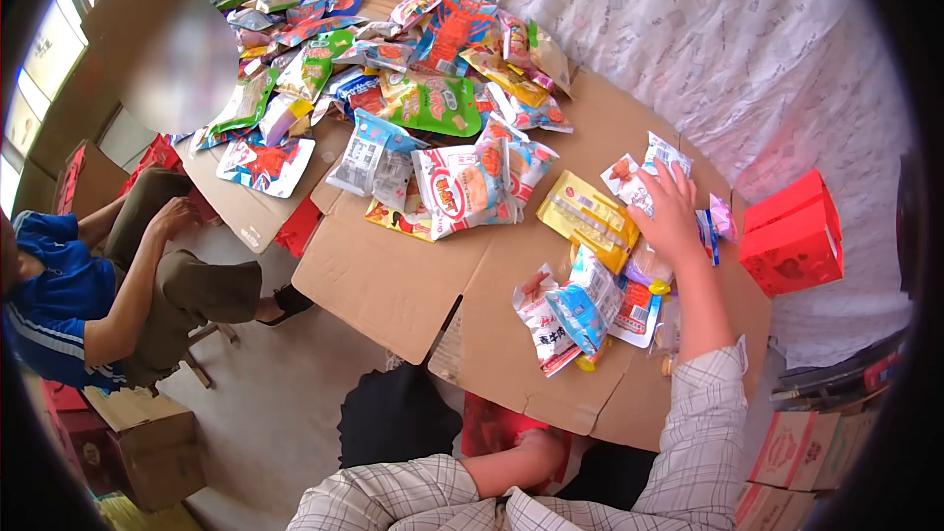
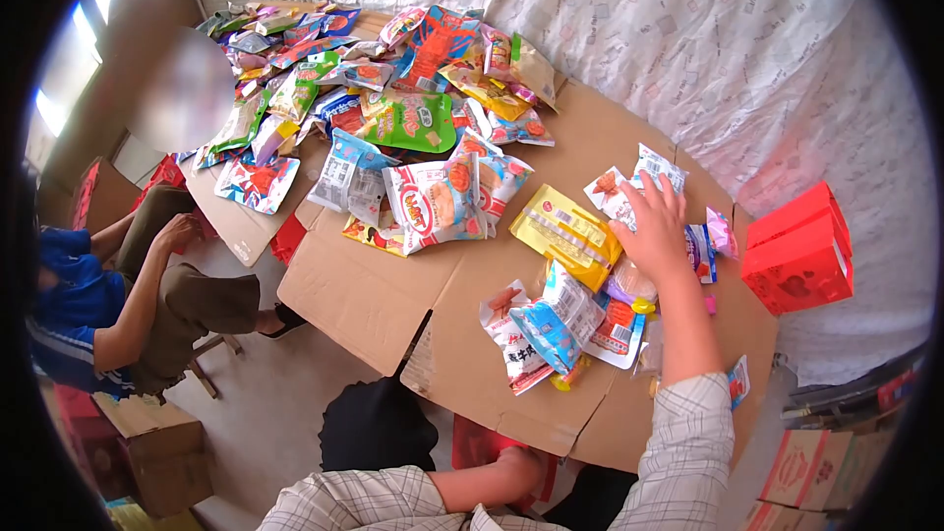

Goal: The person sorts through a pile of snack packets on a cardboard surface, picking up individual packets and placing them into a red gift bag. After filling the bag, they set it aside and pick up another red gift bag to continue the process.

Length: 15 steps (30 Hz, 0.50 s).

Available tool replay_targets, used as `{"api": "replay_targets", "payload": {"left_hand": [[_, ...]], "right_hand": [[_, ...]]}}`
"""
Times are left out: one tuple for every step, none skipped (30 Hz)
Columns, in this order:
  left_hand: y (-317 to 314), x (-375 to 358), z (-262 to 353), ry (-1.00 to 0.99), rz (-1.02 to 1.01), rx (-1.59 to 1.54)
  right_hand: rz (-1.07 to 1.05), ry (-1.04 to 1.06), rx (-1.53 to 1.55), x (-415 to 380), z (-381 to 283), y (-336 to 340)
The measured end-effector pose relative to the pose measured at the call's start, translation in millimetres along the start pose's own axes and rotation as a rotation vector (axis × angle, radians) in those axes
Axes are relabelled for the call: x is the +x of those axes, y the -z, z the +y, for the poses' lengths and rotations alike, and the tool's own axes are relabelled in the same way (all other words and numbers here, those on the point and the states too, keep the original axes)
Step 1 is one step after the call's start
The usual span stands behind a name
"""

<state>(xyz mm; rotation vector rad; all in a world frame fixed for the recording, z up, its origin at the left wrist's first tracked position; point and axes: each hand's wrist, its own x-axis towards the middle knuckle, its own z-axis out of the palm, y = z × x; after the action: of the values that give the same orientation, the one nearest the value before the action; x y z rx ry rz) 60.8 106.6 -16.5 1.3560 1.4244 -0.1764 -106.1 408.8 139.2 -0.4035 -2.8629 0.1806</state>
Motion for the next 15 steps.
{"api": "replay_targets", "payload": {"left_hand": [[-3,5,1,-0.002,0.001,0.005],[-9,11,2,0.044,0.032,-0.043],[-12,14,3,0.089,0.061,-0.092],[-13,18,3,0.084,0.058,-0.088],[-15,22,2,0.094,0.043,-0.11],[-13,21,0,0.105,0.03,-0.134],[-13,19,0,0.106,0.031,-0.136],[-13,16,0,0.103,0.079,-0.123],[-13,13,0,0.1,0.126,-0.111],[-17,17,0,0.102,0.125,-0.116],[-20,24,-2,0.112,0.117,-0.105],[-18,25,-2,0.123,0.109,-0.094],[-17,25,-1,0.126,0.108,-0.097],[-17,24,0,0.113,0.129,-0.106],[-14,22,-1,0.106,0.153,-0.119]], "right_hand": [[0.023,-0.083,-0.269,2,5,-5],[-0.061,-0.192,-0.217,6,18,-15],[-0.061,-0.201,-0.224,6,19,-14],[-0.122,-0.231,-0.176,6,17,-15],[-0.181,-0.26,-0.126,6,17,-16],[-0.168,-0.224,-0.099,4,18,-17],[-0.168,-0.221,-0.099,2,18,-14],[-0.215,-0.204,-0.067,-1,18,-9],[-0.265,-0.185,-0.035,-3,15,-2],[-0.269,-0.182,-0.033,-3,4,12],[-0.351,-0.261,-0.02,-3,-8,30],[-0.434,-0.34,-0.008,-2,-15,39],[-0.436,-0.337,-0.005,-2,-9,35],[-0.263,-0.349,0.085,-1,7,30],[-0.089,-0.353,0.18,1,23,25]]}}
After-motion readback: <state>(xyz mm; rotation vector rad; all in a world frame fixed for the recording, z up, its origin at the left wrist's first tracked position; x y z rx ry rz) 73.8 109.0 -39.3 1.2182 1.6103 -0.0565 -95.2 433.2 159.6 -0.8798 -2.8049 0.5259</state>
